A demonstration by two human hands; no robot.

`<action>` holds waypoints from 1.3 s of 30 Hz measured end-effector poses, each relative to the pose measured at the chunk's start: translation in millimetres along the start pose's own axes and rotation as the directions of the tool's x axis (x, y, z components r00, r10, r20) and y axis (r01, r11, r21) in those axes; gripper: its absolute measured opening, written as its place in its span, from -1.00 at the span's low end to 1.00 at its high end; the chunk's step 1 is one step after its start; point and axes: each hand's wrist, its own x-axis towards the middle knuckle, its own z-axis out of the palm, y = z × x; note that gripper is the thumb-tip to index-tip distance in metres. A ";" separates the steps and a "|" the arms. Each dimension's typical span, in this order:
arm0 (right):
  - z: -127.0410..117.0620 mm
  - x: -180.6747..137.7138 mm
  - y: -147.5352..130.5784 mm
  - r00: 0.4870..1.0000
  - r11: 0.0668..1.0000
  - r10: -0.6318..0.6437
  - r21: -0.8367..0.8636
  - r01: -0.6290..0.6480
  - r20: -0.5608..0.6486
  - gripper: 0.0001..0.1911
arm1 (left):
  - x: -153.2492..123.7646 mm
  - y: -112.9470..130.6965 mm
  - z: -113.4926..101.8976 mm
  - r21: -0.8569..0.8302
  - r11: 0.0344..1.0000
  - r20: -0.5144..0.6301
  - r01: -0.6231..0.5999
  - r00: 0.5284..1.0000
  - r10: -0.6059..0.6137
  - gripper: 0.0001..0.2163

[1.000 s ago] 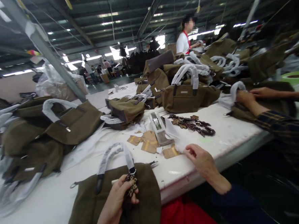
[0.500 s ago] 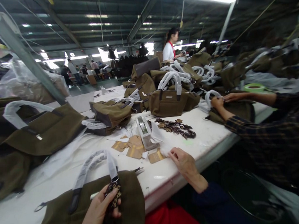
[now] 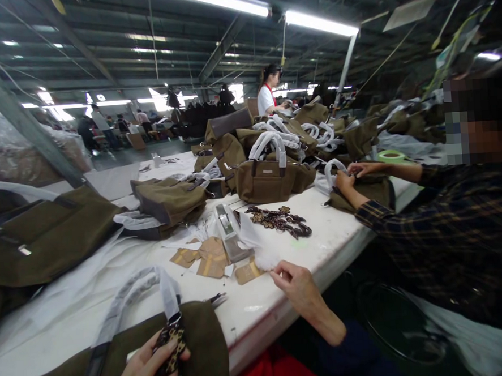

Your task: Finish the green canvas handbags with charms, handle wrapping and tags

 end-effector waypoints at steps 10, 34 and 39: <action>11.2 -100.1 -41.9 0.896 0.655 0.215 0.623 -0.428 0.389 -0.59 | -5.8 8.1 -1.2 -0.023 1.000 0.112 -0.017 0.994 0.019 -0.68; 85.8 -29.2 -95.4 0.894 0.919 -0.262 0.377 0.115 0.365 -0.81 | -4.3 -0.7 -2.3 0.049 0.979 0.130 -0.196 0.973 0.188 -0.68; 118.7 -0.5 -148.0 0.798 0.854 -0.460 0.439 0.278 0.389 -0.91 | -3.3 -0.6 -0.9 0.074 0.971 0.123 -0.228 0.968 0.218 -0.65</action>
